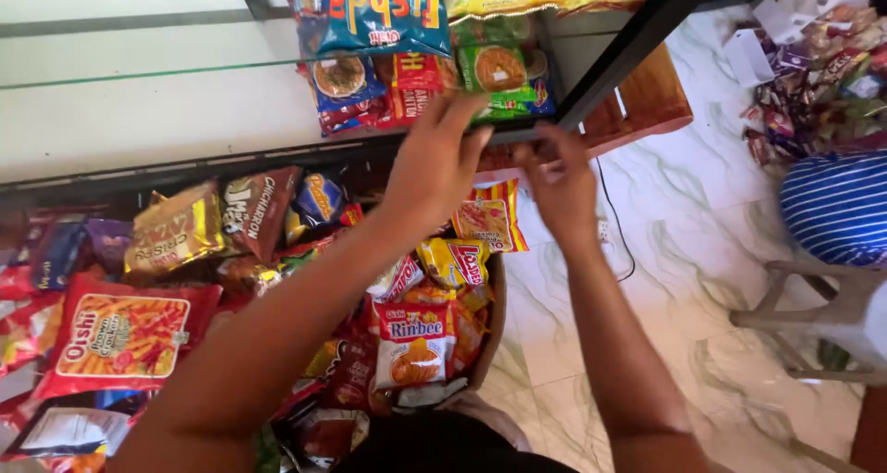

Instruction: Organize snack packages from the floor onto the shelves of a glass display case.

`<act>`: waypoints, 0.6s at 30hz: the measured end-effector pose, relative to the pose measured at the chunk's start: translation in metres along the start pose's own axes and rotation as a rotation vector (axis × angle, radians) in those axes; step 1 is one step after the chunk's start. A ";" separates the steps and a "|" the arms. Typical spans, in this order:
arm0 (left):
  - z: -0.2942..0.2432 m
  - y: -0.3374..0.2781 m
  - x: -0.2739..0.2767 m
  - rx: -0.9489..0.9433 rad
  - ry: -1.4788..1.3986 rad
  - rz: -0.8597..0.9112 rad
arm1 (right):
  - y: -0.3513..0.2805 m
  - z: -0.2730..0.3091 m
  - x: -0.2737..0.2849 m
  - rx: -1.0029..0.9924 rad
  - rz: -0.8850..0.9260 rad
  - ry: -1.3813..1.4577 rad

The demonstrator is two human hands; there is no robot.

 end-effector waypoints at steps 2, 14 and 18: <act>0.042 -0.054 -0.039 0.255 -0.069 0.213 | -0.040 -0.079 -0.025 -0.196 0.123 -0.023; 0.077 -0.136 -0.051 0.467 -0.458 0.299 | -0.093 0.013 -0.015 -0.422 0.071 0.383; 0.044 -0.122 -0.016 0.596 -0.661 0.404 | -0.114 0.015 -0.036 -0.600 0.210 0.661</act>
Point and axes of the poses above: each hand's wrist, its own y-axis towards the middle knuckle, its own x-axis out of the back of the hand, z = x × y, the point moved 10 cm from there along y, towards the middle knuckle, and after that the axes turned 9 degrees about y, right-handed, at the moved point
